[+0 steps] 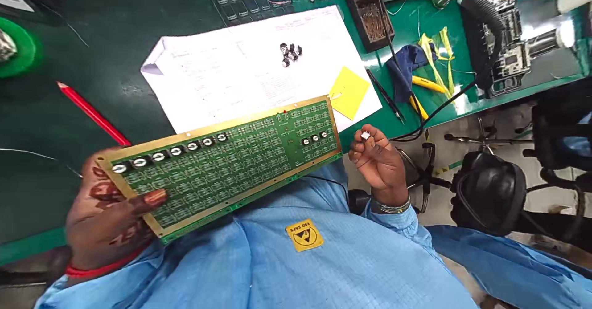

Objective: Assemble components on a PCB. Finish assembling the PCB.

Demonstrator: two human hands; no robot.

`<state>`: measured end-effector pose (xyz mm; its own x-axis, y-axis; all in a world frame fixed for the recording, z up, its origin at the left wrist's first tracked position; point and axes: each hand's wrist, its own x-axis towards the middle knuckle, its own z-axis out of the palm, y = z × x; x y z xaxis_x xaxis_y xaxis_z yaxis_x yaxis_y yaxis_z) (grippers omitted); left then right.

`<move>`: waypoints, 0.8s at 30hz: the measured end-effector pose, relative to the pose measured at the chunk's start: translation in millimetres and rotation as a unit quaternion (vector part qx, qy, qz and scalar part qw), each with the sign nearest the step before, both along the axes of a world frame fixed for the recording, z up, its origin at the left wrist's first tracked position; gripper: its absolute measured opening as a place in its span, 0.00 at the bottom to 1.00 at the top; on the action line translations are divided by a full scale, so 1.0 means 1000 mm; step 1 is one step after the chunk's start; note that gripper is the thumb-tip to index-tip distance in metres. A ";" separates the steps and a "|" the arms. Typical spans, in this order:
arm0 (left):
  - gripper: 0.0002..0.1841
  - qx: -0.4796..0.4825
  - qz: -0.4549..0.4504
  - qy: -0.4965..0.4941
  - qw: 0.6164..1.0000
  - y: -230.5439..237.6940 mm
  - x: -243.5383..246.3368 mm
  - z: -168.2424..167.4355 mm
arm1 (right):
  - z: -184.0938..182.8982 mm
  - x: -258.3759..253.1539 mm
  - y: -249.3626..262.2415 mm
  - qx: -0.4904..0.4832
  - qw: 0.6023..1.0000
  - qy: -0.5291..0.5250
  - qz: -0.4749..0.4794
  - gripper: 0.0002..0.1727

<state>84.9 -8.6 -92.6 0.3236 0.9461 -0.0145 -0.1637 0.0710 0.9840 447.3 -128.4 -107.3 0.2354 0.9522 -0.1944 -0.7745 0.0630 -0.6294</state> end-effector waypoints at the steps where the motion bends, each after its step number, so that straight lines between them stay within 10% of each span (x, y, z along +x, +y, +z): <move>1: 0.31 0.006 -0.012 -0.009 1.000 0.001 -0.003 -0.002 | -0.001 0.000 0.001 0.003 1.000 0.022 0.007 0.10; 6: 0.29 0.007 -0.022 0.005 1.000 0.001 -0.004 -0.002 | 0.000 -0.002 0.002 0.002 0.999 0.036 -0.002 0.10; 9: 0.27 0.012 -0.023 0.001 1.000 0.001 -0.005 -0.003 | 0.002 -0.004 0.000 -0.026 0.983 -0.164 -0.075 0.12; 16: 0.29 -0.009 0.010 0.024 1.000 -0.001 -0.004 -0.001 | -0.022 0.005 -0.002 -0.055 0.660 -0.725 -0.190 0.08; 24: 0.27 -0.005 0.004 0.022 1.000 -0.001 -0.004 -0.002 | -0.028 0.005 -0.003 -0.025 0.588 -0.782 -0.206 0.06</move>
